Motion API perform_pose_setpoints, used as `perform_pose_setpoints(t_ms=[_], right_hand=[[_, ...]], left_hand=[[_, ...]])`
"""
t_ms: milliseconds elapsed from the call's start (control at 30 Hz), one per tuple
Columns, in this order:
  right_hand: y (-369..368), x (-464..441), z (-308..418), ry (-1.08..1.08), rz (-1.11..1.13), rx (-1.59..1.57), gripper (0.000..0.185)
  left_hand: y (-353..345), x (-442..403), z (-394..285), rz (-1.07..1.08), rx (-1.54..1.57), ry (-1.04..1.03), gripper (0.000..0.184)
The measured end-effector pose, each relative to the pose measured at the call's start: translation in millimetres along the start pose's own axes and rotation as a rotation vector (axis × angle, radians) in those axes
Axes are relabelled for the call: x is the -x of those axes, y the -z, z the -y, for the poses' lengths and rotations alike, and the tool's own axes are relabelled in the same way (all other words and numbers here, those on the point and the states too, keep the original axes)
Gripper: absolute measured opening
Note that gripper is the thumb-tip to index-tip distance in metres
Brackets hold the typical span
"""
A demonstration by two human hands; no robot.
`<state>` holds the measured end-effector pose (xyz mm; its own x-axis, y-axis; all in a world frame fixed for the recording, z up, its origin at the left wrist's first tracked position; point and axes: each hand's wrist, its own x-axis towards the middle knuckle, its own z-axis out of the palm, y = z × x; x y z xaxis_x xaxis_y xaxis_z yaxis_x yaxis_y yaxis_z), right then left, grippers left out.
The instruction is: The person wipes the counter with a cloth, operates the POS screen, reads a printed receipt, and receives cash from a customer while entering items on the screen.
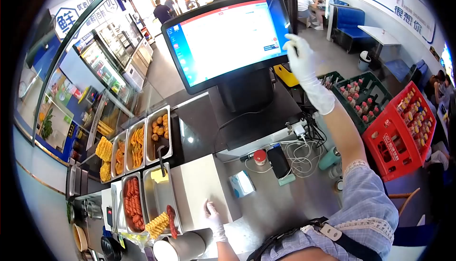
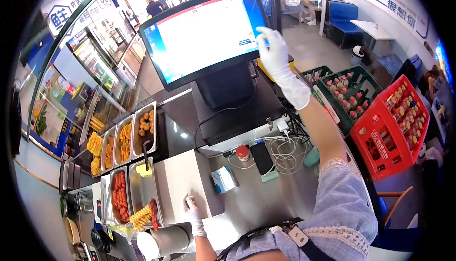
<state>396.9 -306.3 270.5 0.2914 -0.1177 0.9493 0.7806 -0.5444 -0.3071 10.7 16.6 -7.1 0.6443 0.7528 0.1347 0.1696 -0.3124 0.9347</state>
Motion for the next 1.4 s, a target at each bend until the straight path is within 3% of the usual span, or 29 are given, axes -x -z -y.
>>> perform_pose_setpoints(t_ms=[100,200,500,633,700,800,1400], right_hand=[[-7,18,13,-0.031,0.12,-0.023,0.026],[-15,33,26,0.018,0.166,-0.027,0.023],[-43,53,64,0.143,0.333,-0.047,0.023],[-53,61,78,0.208,0.341,-0.035,0.022],[-57,65,82,0.228,0.346,-0.038,0.022],[-62,71,86,0.251,0.373,-0.013,0.023],[-65,77,94,0.366,0.387,-0.027,0.028]], left_hand=[[-1,1,2,-0.008,0.073,0.068,0.022],[-1,-1,12,0.009,0.052,-0.021,0.022],[1,-1,17,0.025,0.036,-0.001,0.022],[2,-1,17,0.033,0.079,0.0,0.022],[1,-2,17,0.02,0.04,-0.095,0.021],[3,-1,9,0.046,0.065,0.022,0.021],[1,-2,17,0.027,0.062,-0.071,0.021]])
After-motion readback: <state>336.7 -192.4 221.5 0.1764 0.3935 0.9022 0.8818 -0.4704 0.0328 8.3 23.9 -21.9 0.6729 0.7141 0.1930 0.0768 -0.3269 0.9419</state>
